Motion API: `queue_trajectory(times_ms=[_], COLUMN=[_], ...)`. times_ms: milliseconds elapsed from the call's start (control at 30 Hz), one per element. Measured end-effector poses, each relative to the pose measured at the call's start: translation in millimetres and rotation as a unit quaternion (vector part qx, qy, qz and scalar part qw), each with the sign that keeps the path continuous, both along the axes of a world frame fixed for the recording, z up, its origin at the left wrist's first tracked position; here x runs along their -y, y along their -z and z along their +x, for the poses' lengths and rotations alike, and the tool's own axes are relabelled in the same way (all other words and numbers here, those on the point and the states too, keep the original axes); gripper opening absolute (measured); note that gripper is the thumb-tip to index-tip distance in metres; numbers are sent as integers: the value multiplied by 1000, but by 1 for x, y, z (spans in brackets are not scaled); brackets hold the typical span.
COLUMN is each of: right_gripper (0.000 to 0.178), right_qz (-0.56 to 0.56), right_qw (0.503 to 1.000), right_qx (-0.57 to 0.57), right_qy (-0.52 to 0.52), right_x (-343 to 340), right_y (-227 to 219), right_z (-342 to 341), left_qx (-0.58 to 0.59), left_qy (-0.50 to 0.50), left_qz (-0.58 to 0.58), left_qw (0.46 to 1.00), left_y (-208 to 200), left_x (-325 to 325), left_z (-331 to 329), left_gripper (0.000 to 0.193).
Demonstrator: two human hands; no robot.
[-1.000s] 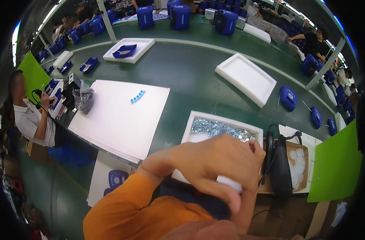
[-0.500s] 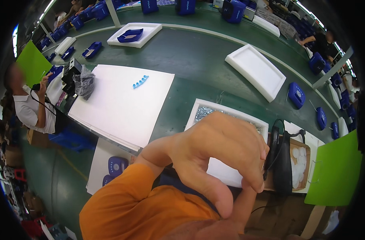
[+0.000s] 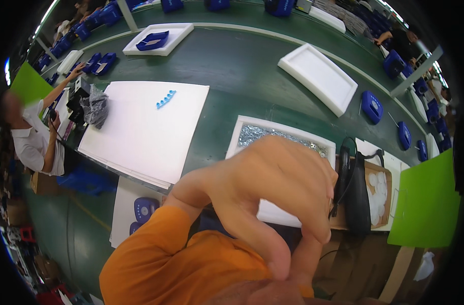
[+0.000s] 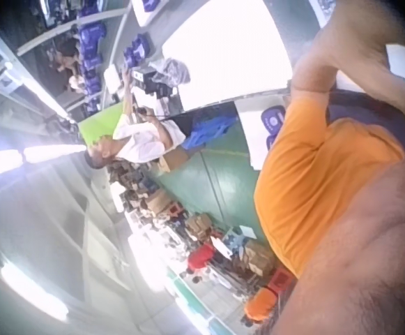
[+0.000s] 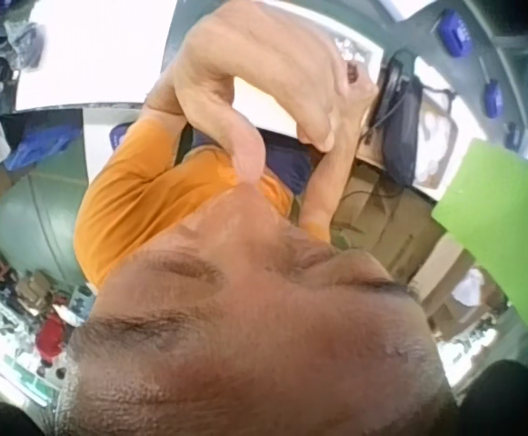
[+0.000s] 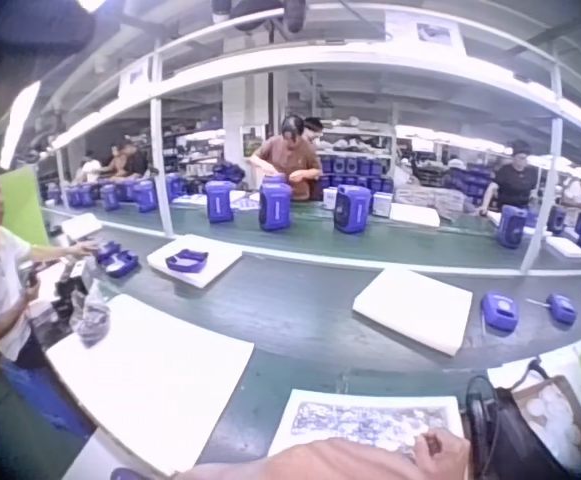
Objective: Assembling internal components into a blue plastic electronic device housing and securing them using an electric screwdriver.
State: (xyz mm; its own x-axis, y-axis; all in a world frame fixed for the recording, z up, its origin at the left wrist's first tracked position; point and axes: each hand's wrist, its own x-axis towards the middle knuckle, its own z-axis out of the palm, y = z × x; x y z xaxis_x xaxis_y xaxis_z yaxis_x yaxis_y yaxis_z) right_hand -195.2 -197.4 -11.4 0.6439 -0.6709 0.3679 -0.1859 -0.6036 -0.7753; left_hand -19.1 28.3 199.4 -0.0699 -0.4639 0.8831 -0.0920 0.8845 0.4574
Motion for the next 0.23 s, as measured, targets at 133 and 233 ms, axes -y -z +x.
queue_trajectory(times_ms=[133,233], right_gripper=[12,10], right_qz=[-23,9], right_qw=[1000,999], right_qx=[-3,47], right_qy=[6,9], right_x=[-12,-7], right_y=[-9,-3], right_z=[12,12], left_qx=[-56,-60], left_qy=[-62,22], left_qz=[40,35], left_qw=[996,997], left_y=[1,12], left_x=[-16,-11], left_z=[22,45], left_gripper=[87,82])
